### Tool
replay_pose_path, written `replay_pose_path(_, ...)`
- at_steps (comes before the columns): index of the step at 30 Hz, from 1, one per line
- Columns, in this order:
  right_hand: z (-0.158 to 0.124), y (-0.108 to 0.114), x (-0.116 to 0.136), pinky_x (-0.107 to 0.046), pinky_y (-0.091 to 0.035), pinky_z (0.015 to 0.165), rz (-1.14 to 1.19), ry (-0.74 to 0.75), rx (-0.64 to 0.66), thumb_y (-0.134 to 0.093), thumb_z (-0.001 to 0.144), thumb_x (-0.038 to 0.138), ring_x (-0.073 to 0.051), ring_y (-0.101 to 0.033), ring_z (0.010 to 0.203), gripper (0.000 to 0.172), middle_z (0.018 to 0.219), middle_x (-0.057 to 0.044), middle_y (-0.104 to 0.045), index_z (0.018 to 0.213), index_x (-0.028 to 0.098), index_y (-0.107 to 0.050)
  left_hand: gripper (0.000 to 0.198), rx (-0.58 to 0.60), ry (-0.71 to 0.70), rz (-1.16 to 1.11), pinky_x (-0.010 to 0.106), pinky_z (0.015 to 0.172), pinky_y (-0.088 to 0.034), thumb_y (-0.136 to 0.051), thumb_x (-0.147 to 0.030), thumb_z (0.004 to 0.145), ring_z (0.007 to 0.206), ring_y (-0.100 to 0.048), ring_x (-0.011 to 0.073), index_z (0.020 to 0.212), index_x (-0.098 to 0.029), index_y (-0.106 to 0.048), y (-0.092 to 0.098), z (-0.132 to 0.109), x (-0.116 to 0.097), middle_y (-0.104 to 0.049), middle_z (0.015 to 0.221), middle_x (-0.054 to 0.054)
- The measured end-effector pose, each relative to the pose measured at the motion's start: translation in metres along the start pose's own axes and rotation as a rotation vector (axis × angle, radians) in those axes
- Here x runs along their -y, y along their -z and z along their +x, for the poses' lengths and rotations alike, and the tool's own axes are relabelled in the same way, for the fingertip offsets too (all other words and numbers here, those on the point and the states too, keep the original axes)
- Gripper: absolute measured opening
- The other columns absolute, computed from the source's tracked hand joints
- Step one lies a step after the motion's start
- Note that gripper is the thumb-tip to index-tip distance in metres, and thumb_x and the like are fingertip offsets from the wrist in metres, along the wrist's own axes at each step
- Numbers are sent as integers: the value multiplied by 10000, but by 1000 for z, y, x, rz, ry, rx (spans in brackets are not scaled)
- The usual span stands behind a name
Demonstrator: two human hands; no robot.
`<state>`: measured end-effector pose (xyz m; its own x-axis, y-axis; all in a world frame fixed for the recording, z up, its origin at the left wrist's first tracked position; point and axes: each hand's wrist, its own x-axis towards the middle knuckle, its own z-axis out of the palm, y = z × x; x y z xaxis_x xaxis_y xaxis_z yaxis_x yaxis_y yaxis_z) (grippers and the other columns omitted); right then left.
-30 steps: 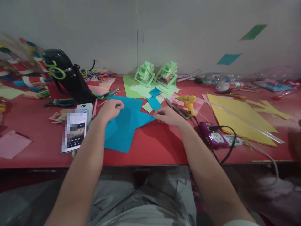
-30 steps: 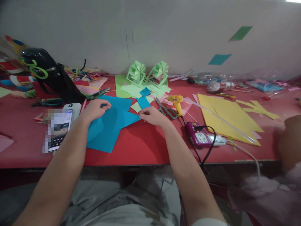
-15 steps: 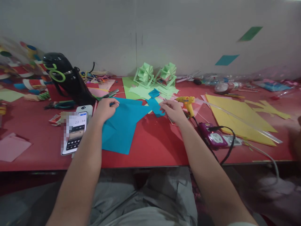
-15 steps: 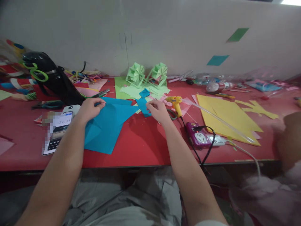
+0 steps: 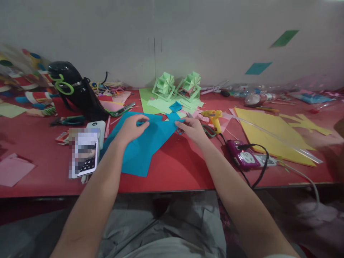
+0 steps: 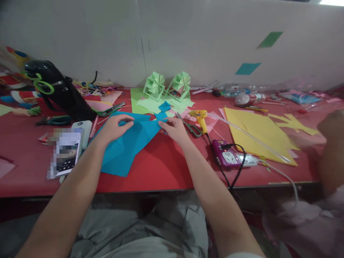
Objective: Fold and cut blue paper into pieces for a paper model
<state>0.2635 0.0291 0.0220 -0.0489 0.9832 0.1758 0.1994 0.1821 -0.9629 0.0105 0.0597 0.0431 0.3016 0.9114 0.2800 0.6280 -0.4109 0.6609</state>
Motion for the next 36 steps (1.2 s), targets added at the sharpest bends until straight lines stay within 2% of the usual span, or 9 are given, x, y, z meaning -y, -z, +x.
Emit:
replay_pose_path(3,-3,-4,3,-302,-490,627,-112,78,38,-663,778,526,-160,-593,634,362,710,-42,-680,833,171,-708,214,-46,-128,-23,348,952,-468,-575,-316,843,1034,-635,228,968,-193,-698,-13,-1,-17,-721,1065,67)
replay_pose_path(5,-6,-7,6,-303,-477,645,-202,124,46,-638,800,520,-161,-585,658,346,729,-34,-685,833,185,-718,200,-35,-183,-46,344,931,-478,-555,-317,862,1000,-642,219,929,-195,-699,-22,0,-27,-723,1031,64)
replay_pose_path(10,-11,-13,8,-328,-478,721,-297,202,26,-606,832,504,-178,-586,735,316,842,-41,-705,883,220,-737,154,4,-229,-57,315,836,-484,-553,-282,842,883,-638,194,834,-187,-673,-33,1,-35,-712,906,53)
replay_pose_path(16,-13,-14,8,-334,-482,722,-325,250,-14,-593,852,486,-185,-576,734,297,850,-52,-691,894,235,-746,110,-23,-214,-71,290,756,-461,-567,-244,794,809,-614,173,765,-186,-655,-30,1,-31,-693,833,33)
replay_pose_path(23,-13,-8,14,-347,-477,755,-350,282,-122,-592,855,464,-197,-593,748,290,801,-60,-689,864,215,-741,96,-39,-156,9,288,722,-451,-557,-242,756,773,-601,174,726,-187,-631,-23,4,-21,-679,796,34)
replay_pose_path(27,-13,-3,18,-331,-458,695,-304,328,-187,-600,852,442,-184,-575,710,277,759,-54,-667,820,197,-725,104,-74,-122,41,290,709,-443,-546,-248,748,748,-589,174,706,-189,-620,-16,4,-13,-670,766,33)
replay_pose_path(32,-12,1,20,-296,-409,602,-310,370,-290,-604,850,425,-138,-481,594,283,612,-12,-546,715,186,-672,95,-119,-59,50,294,716,-439,-557,-257,729,724,-583,173,690,-193,-616,-11,5,-2,-659,735,29)
replay_pose_path(36,-9,3,16,-267,-352,546,-258,462,-341,-627,839,383,-102,-392,543,329,556,27,-427,587,186,-552,94,-128,39,82,294,704,-433,-568,-268,715,699,-582,175,664,-198,-606,-9,6,2,-656,707,25)
